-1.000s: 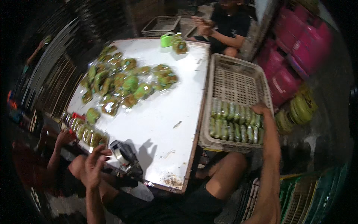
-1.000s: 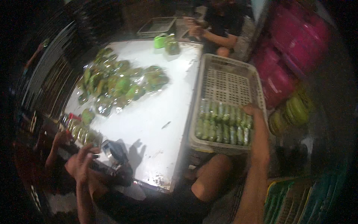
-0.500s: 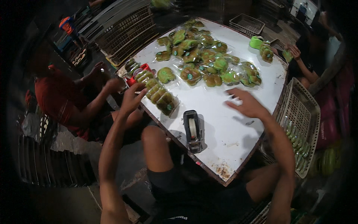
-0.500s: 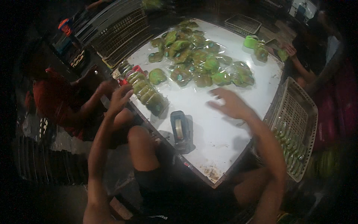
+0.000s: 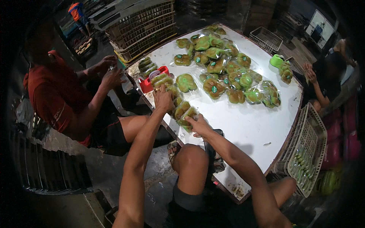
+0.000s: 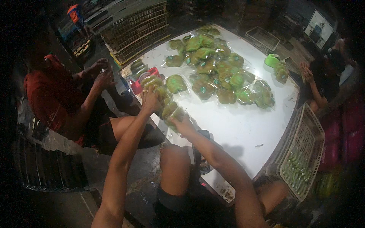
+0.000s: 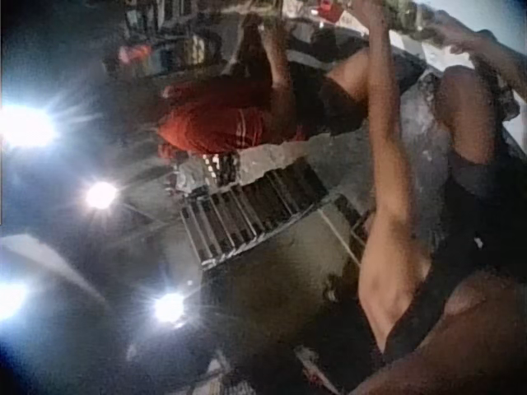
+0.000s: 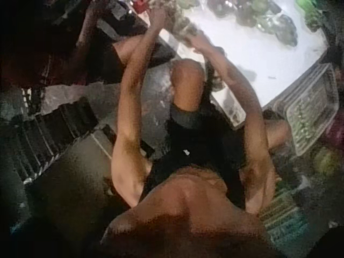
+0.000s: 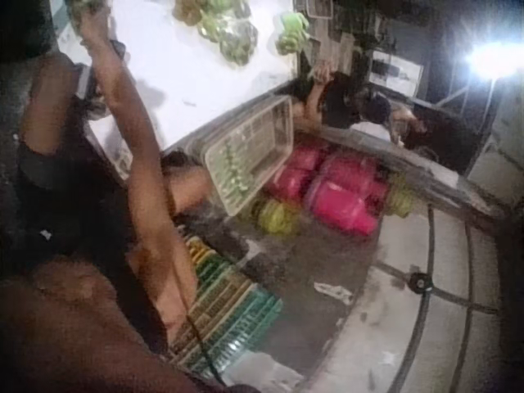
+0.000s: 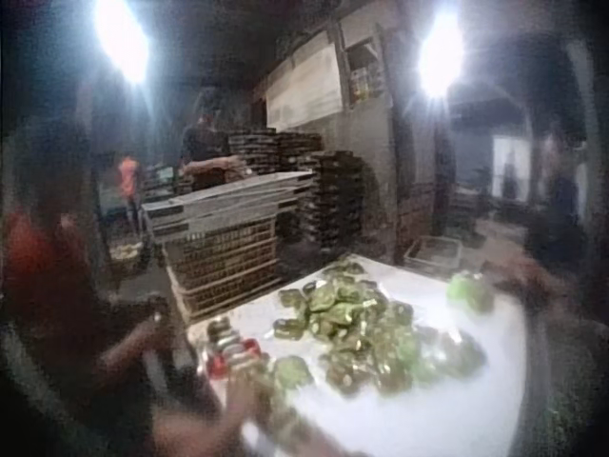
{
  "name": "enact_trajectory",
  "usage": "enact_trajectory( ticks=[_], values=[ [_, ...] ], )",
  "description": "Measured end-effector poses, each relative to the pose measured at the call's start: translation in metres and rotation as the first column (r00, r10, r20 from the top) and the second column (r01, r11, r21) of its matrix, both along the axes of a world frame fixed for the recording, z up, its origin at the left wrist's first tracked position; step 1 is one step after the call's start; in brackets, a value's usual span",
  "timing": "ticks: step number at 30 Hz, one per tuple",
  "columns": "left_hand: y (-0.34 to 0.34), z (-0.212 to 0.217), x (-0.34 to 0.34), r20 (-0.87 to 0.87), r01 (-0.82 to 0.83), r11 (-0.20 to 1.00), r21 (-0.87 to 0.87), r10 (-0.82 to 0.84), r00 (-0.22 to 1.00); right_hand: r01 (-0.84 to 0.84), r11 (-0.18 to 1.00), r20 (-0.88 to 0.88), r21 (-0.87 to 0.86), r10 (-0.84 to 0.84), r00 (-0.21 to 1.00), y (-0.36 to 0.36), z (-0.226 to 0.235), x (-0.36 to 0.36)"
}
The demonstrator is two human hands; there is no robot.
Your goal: The person places green fruit into clear plastic bags, seals them with a handheld heat sealer, and stacks the finished packages on a table. Other workers are visible in the background performing similar packaging tasks.
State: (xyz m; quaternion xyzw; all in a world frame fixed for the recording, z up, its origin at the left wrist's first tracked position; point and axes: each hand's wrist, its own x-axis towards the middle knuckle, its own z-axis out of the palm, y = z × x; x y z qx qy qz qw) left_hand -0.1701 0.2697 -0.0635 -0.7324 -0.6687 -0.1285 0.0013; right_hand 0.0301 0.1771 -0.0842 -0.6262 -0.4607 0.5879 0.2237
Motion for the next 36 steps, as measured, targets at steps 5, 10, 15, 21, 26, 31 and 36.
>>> enact_trajectory(
  ticks=[5, 10, 15, 21, 26, 31, 36],
  values=[
    [0.023, -0.032, -0.037, 0.254, -0.205, 0.974, -0.091, 0.222, 0.941, -0.049, 0.998, -0.097, -0.045, 0.045, 0.994, 0.005, -0.002, -0.011],
    [0.025, -0.052, -0.047, 0.229, 0.06, 0.997, -0.047, -0.047, 0.972, 0.021, 0.995, -0.235, -0.097, -0.043, 0.971, 0.003, -0.007, -0.015],
    [0.024, -0.041, -0.033, 0.369, 0.163, 0.956, -0.243, -0.064, 0.927, 0.206, 0.96, -0.57, -0.187, -0.277, 0.773, -0.017, 0.012, -0.012],
    [-0.033, 0.166, 0.121, 0.444, 0.242, 0.969, -0.057, -0.193, 0.875, 0.423, 0.906, -0.718, 0.031, -0.275, 0.64, -0.026, 0.088, 0.077],
    [-0.079, 0.263, 0.254, 0.445, 0.383, 0.888, 0.254, -0.459, 0.769, 0.636, 0.559, -0.673, 0.531, -0.177, 0.718, -0.009, 0.133, 0.217],
    [-0.114, 0.26, 0.441, 0.547, 0.524, 0.729, 0.441, -0.681, 0.488, 0.611, 0.201, -0.476, 0.766, -0.462, 0.748, -0.085, 0.186, 0.42],
    [-0.14, 0.204, 0.603, 0.704, 0.616, 0.596, 0.515, -0.705, 0.093, 0.344, 0.012, -0.19, 0.939, -0.816, 0.547, -0.167, 0.188, 0.565]
  ],
)
